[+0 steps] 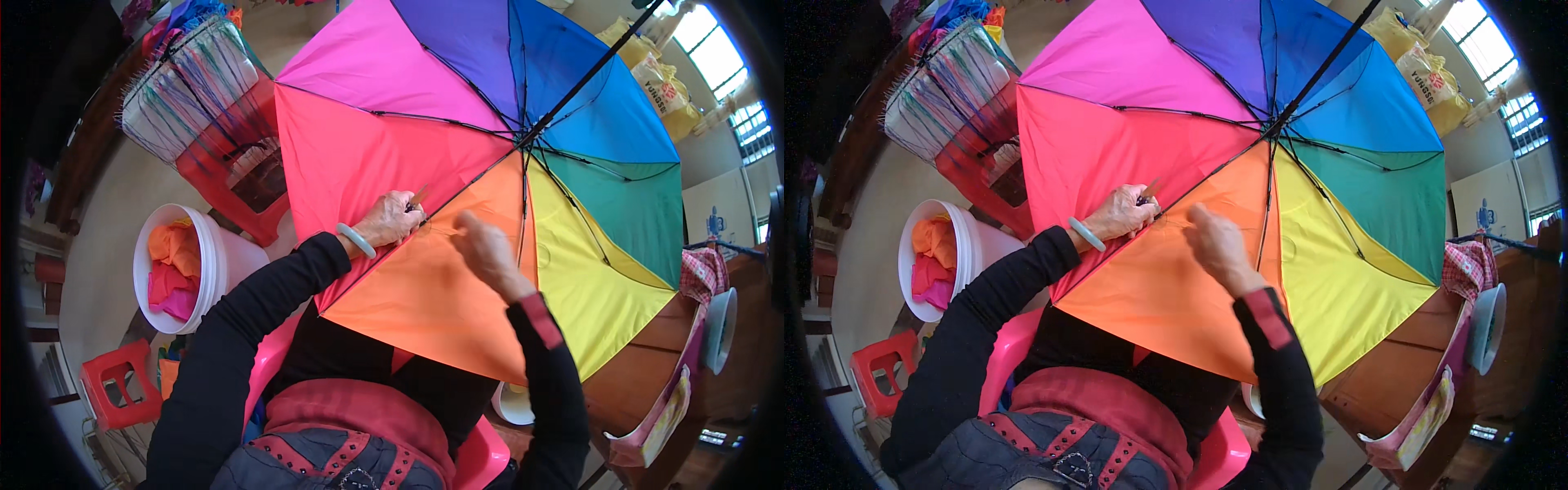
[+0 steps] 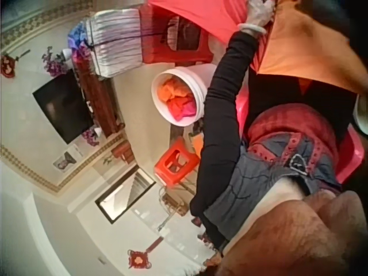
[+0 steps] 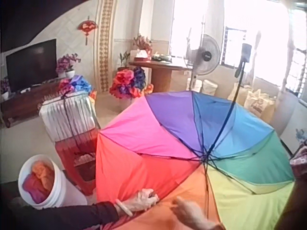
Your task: Repairing a rainbow-colored umbrella by sewing the fabric back onto the metal ribs using a needle and thread.
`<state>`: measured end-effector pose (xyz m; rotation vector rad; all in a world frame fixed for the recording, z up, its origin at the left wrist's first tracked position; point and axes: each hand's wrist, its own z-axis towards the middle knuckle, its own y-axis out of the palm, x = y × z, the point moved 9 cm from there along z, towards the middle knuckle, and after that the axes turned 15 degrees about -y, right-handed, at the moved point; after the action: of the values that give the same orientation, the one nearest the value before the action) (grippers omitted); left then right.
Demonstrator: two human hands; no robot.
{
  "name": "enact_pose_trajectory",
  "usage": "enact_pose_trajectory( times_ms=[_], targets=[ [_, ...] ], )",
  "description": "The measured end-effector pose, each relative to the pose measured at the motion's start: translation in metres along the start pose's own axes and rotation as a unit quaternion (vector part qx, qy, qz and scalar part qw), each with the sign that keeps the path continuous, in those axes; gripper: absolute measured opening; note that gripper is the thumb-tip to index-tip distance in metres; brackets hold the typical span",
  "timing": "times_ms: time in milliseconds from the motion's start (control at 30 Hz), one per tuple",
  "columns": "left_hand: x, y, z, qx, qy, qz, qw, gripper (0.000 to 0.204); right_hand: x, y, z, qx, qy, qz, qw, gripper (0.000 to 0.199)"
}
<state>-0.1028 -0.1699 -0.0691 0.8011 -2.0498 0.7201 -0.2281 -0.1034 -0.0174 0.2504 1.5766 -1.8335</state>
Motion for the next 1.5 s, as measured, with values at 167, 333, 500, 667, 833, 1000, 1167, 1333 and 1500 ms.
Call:
enact_pose_trajectory(
  times_ms=[167,333,500,667,833,1000,1167,1333,1500],
  targets=[
    [-0.004,0.003,0.003,-0.009,-0.004,-0.023,1.000,0.012,0.022,0.040,0.014,-0.003,0.071,-0.119,0.990,0.015],
    [-0.004,0.002,0.005,-0.022,-0.017,0.010,1.000,0.013,0.058,0.014,-0.008,0.011,0.153,-0.181,0.971,0.015],
    [0.009,0.007,0.008,0.152,0.146,0.247,0.946,0.016,0.065,0.009,-0.026,-0.012,0.190,-0.195,0.962,0.013],
    [0.025,0.021,-0.008,0.263,0.164,0.362,0.879,0.017,0.076,-0.043,-0.044,0.017,0.243,-0.247,0.938,0.013],
    [0.025,0.030,-0.016,0.186,0.243,0.374,0.875,0.013,0.051,-0.078,-0.043,0.066,0.198,-0.255,0.944,0.010],
    [0.029,0.015,-0.011,0.111,0.376,0.161,0.906,0.012,0.020,-0.098,-0.037,0.207,0.082,-0.130,0.966,0.009],
    [-0.010,-0.004,0.004,-0.029,-0.029,-0.116,0.992,0.012,-0.002,-0.036,-0.023,0.021,0.084,-0.044,0.995,0.010],
    [-0.004,-0.016,-0.003,0.010,0.016,-0.165,0.986,0.013,-0.017,0.024,-0.002,0.066,0.005,-0.030,0.997,0.010],
    [-0.004,-0.016,-0.009,0.015,0.030,-0.211,0.977,0.016,-0.008,0.050,0.021,0.093,0.036,0.034,0.994,0.012]
  ],
)
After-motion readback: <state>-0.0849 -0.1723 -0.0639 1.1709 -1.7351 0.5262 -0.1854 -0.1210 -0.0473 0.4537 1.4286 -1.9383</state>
